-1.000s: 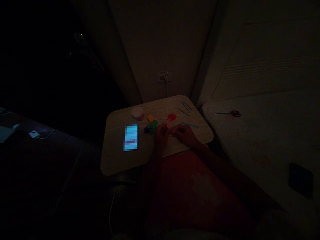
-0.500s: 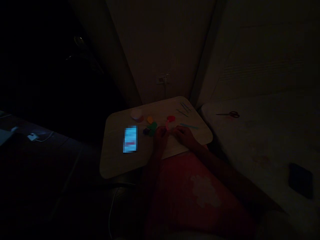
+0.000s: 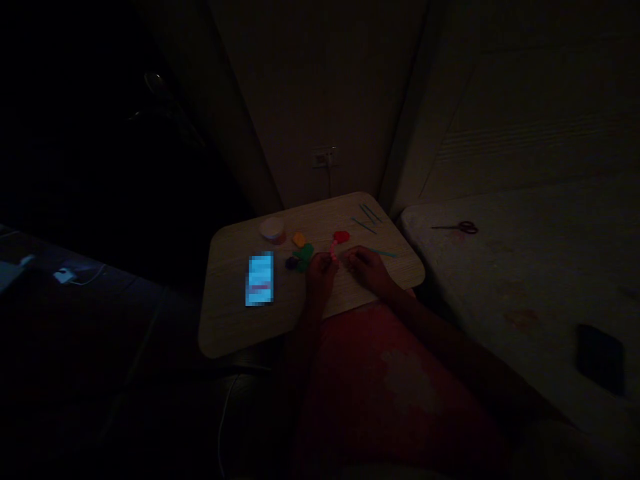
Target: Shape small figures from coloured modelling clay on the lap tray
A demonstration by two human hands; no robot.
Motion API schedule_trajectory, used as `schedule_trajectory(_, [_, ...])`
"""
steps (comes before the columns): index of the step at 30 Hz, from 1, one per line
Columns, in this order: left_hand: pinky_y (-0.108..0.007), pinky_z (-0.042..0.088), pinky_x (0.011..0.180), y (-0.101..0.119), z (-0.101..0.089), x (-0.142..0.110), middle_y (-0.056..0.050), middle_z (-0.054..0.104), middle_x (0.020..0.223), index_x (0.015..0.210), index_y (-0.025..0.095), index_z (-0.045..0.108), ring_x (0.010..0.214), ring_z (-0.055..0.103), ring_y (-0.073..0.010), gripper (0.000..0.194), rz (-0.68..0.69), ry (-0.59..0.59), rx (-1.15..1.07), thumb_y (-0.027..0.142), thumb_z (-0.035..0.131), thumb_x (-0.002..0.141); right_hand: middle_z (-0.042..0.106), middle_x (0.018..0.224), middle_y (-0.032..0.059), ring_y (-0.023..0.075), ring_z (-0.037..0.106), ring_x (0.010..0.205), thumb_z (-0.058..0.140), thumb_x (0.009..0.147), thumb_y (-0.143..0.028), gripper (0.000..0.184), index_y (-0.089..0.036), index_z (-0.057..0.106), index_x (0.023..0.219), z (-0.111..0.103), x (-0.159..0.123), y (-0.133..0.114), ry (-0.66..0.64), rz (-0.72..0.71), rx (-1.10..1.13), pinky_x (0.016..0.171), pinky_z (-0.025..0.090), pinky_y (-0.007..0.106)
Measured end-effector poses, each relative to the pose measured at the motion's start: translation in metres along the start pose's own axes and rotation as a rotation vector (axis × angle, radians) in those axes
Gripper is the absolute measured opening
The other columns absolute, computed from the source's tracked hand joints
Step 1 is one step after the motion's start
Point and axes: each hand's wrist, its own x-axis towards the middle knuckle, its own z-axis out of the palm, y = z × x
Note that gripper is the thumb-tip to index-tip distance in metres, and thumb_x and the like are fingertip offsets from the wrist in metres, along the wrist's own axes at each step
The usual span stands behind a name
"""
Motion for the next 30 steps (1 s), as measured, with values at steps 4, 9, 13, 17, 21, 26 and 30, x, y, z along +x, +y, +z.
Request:
schedule_trajectory(4, [-0.024, 0.048, 0.066, -0.001, 0.0, -0.001, 0.0, 0.064, 0.078, 0.084, 0.018, 0.062, 0.071, 0.06, -0.0127, 0.027, 0.009, 0.001, -0.001, 0.037, 0.078, 0.074, 0.069, 0.077, 0.0041, 0.0167, 0.06, 0.069, 0.055, 0.094, -0.041, 0.029, -0.017, 0.072, 0.094, 0.0, 0.0, 0.006, -0.009, 0.014, 0.02, 0.071, 0.048, 0.03])
schedule_trajectory(9, [-0.024, 0.048, 0.065, 0.0, -0.001, -0.001, -0.001, 0.064, 0.079, 0.084, 0.018, 0.063, 0.071, 0.06, -0.0129, 0.023, 0.02, 0.021, 0.009, 0.034, 0.078, 0.076, 0.071, 0.08, 0.0044, 0.0165, 0.062, 0.068, 0.055, 0.093, -0.038, 0.028, -0.018, 0.073, 0.096, 0.0, 0.001, 0.005, 0.005, 0.018, 0.02, 0.069, 0.049, 0.029])
schedule_trajectory(13, [-0.024, 0.047, 0.065, -0.002, -0.001, -0.001, -0.001, 0.063, 0.078, 0.083, 0.018, 0.063, 0.07, 0.059, -0.0127, 0.022, 0.042, 0.035, 0.019, 0.033, 0.077, 0.076, 0.068, 0.072, 0.0021, 0.0157, 0.06, 0.066, 0.061, 0.088, -0.035, 0.02, -0.018, 0.072, 0.087, 0.0, 0.0, 0.0, 0.015, 0.042, -0.026, 0.067, 0.048, 0.028])
schedule_trajectory(17, [-0.024, 0.048, 0.067, -0.001, -0.001, -0.001, 0.0, 0.064, 0.078, 0.085, 0.018, 0.063, 0.071, 0.059, -0.0126, 0.019, 0.035, 0.026, 0.033, 0.031, 0.076, 0.078, 0.067, 0.068, 0.0009, 0.0144, 0.059, 0.062, 0.064, 0.083, -0.034, 0.017, -0.018, 0.068, 0.078, 0.0, -0.002, -0.003, -0.008, 0.082, -0.005, 0.062, 0.046, 0.026])
schedule_trajectory(21, [-0.024, 0.047, 0.063, 0.001, 0.0, -0.001, 0.0, 0.063, 0.075, 0.083, 0.018, 0.062, 0.068, 0.058, -0.0126, 0.022, 0.029, 0.037, 0.023, 0.035, 0.077, 0.077, 0.063, 0.061, -0.0013, 0.0122, 0.052, 0.053, 0.068, 0.079, -0.037, 0.021, -0.02, 0.06, 0.07, 0.001, -0.004, -0.007, -0.01, 0.144, 0.013, 0.054, 0.04, 0.025])
schedule_trajectory(26, [-0.025, 0.047, 0.065, 0.003, 0.0, -0.001, 0.0, 0.063, 0.077, 0.084, 0.019, 0.062, 0.07, 0.059, -0.013, 0.027, 0.031, 0.024, 0.015, 0.04, 0.077, 0.076, 0.056, 0.053, -0.0029, 0.011, 0.045, 0.048, 0.066, 0.08, -0.038, 0.027, -0.02, 0.056, 0.062, 0.0, -0.005, -0.013, -0.014, 0.14, -0.051, 0.05, 0.034, 0.024])
schedule_trajectory(30, [-0.025, 0.047, 0.066, 0.003, 0.0, -0.001, 0.0, 0.063, 0.079, 0.085, 0.019, 0.061, 0.071, 0.059, -0.0129, 0.029, 0.008, 0.02, 0.019, 0.042, 0.077, 0.076, 0.059, 0.058, -0.0011, 0.0117, 0.048, 0.052, 0.058, 0.087, -0.037, 0.028, -0.018, 0.065, 0.068, 0.0, -0.003, -0.013, -0.062, 0.103, -0.078, 0.053, 0.037, 0.025])
